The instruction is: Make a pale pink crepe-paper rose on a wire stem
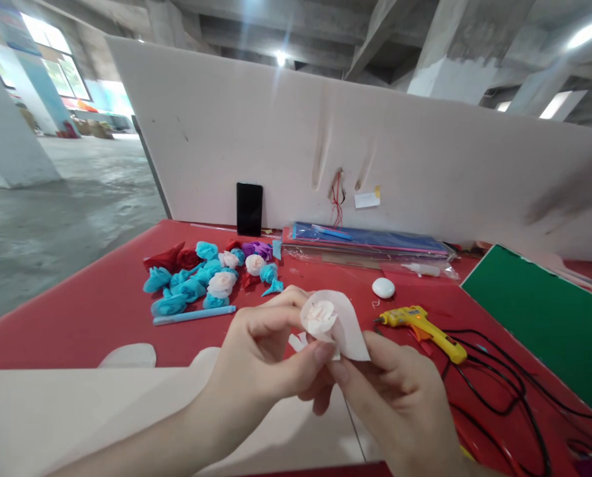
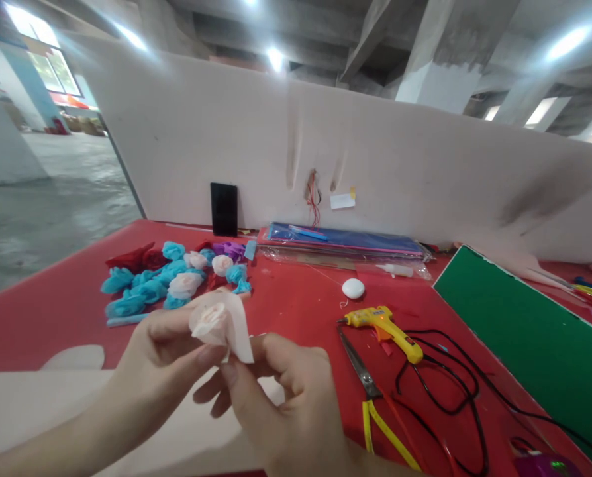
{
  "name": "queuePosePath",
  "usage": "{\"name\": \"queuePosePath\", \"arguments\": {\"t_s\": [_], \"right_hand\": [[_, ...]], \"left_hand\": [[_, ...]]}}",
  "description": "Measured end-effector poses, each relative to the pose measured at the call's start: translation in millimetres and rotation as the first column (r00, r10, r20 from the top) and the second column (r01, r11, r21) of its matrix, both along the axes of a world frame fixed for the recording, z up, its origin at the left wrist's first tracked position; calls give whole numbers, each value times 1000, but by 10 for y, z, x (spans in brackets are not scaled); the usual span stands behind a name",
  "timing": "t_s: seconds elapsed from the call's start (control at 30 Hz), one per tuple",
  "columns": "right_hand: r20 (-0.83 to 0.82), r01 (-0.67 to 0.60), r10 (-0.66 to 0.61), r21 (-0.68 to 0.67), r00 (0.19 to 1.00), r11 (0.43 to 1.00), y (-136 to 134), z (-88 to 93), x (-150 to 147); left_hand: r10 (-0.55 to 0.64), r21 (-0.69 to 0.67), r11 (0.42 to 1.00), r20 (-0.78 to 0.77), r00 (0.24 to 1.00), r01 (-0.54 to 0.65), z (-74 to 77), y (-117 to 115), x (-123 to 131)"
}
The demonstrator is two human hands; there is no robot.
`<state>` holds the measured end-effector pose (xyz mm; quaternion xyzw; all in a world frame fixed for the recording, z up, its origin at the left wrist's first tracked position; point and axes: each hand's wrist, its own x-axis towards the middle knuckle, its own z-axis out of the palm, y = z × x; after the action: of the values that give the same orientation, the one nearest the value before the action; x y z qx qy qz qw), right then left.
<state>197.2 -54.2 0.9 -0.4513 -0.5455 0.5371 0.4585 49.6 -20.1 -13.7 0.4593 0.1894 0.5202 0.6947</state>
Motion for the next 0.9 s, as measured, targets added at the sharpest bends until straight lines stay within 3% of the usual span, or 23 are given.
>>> {"name": "queuePosePath", "arguments": {"t_s": [0.23, 0.43, 0.57, 0.73, 0.9], "right_hand": [[-59, 113, -110, 43, 992, 993, 14, -29, -41], [7, 34, -36, 114, 999, 993, 8, -17, -3], [59, 25, -33, 136, 998, 990, 8, -3, 3], [74, 63, -76, 155, 994, 986, 19, -22, 12], [130, 33, -86, 367, 988, 930, 104, -80, 33]], "left_hand": [[65, -1, 998, -46, 997, -65, 18, 5, 16], [-24, 34, 999, -73, 997, 26, 24, 15, 21], [-10, 96, 995, -156, 988, 26, 39, -6, -5], [93, 259, 966, -343, 935, -1, 138, -15, -86], [241, 301, 949, -498, 833, -95, 256, -52, -152]]}}
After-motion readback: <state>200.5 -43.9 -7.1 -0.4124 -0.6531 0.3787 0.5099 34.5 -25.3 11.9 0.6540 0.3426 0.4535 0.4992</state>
